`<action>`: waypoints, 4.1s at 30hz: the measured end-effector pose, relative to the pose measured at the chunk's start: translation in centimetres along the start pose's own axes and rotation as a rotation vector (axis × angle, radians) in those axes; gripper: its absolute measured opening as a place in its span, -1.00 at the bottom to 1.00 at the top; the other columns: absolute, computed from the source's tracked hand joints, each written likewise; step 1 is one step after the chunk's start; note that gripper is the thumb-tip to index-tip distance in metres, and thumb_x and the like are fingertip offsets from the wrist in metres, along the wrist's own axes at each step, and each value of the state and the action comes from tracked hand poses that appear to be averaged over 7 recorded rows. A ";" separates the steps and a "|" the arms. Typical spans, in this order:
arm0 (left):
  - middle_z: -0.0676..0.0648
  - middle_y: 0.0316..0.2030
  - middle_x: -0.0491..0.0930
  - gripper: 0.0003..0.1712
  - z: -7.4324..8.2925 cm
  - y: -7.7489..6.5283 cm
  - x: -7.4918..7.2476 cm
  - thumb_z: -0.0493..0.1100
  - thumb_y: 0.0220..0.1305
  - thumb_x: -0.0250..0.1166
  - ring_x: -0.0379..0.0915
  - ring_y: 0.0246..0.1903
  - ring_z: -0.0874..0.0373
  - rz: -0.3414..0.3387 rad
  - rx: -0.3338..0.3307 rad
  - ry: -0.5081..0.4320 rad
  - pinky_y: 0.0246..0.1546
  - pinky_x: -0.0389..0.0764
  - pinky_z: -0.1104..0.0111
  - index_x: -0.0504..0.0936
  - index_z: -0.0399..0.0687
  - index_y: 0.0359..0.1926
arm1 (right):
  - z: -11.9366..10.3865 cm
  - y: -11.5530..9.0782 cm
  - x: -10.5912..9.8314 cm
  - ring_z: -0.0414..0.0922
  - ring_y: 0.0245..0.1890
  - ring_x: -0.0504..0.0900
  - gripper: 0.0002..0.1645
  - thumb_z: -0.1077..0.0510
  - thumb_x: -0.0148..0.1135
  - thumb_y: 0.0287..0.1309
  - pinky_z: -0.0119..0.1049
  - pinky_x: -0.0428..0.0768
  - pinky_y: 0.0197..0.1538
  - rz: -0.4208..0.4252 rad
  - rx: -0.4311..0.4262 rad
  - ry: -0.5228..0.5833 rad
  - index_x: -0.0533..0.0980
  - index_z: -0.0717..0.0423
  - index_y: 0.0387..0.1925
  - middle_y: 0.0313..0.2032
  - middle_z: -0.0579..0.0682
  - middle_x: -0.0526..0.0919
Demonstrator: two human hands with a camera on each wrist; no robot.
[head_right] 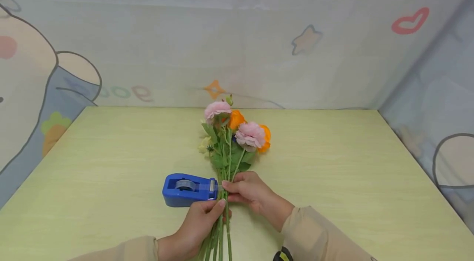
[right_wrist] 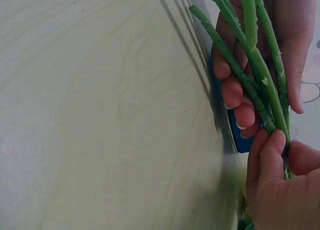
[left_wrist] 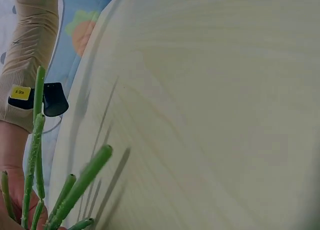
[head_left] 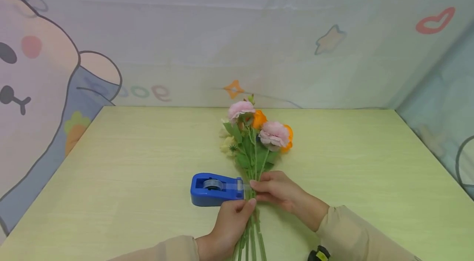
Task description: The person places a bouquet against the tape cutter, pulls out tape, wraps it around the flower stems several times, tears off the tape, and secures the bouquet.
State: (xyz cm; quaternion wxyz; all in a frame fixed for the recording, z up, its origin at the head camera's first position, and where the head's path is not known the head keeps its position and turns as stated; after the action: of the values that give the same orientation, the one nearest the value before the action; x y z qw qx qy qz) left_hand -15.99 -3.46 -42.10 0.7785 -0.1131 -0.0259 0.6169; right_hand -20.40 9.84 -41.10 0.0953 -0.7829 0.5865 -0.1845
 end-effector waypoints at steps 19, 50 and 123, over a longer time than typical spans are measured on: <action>-0.01 -0.37 0.59 -0.51 -0.8 0.5 0.2 -0.02 0.49 -0.17 0.55 -0.38 0.20 -0.308 -0.246 -0.295 -0.21 0.55 0.33 0.48 -0.38 -0.05 | 0.8 0.2 -0.1 -0.27 -0.43 0.57 -0.81 0.35 0.04 0.25 -0.46 0.56 -0.25 -0.081 0.040 0.142 0.52 0.14 -0.44 -0.45 -0.07 0.60; -0.14 -0.61 0.60 -0.65 -0.2 0.2 -0.3 -0.18 0.31 0.17 0.40 -0.63 0.26 0.003 -0.028 0.005 -0.54 0.39 0.41 0.63 -0.45 -0.42 | -0.4 -0.2 1.4 -0.26 -0.82 0.32 -0.59 0.12 0.45 -0.11 -0.45 0.31 -0.67 0.283 0.036 -0.153 0.34 0.10 -0.72 -0.84 -0.14 0.31; -0.02 -0.66 0.46 -0.67 0.7 0.0 -0.7 -0.25 0.29 0.14 0.34 -0.55 0.24 -0.116 0.058 0.012 -0.52 0.39 0.46 0.57 -0.45 -0.52 | 0.1 1.1 1.0 -0.22 -0.69 0.42 -0.82 0.37 0.22 -0.12 -0.46 0.48 -0.56 0.247 0.126 -0.202 0.36 0.20 -0.60 -0.59 -0.02 0.42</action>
State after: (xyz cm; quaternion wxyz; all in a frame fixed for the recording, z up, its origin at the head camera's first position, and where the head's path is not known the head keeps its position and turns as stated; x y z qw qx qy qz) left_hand -16.28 -4.02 -41.33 0.8161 -0.0925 -0.0095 0.5704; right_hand -21.08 8.58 -41.38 0.2246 -0.7118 0.6530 -0.1282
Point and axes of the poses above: each hand's wrist, its own y-axis towards the middle knuckle, its own x-axis out of the palm, z = x × y, the point moved 4 cm from there along y, towards the middle knuckle
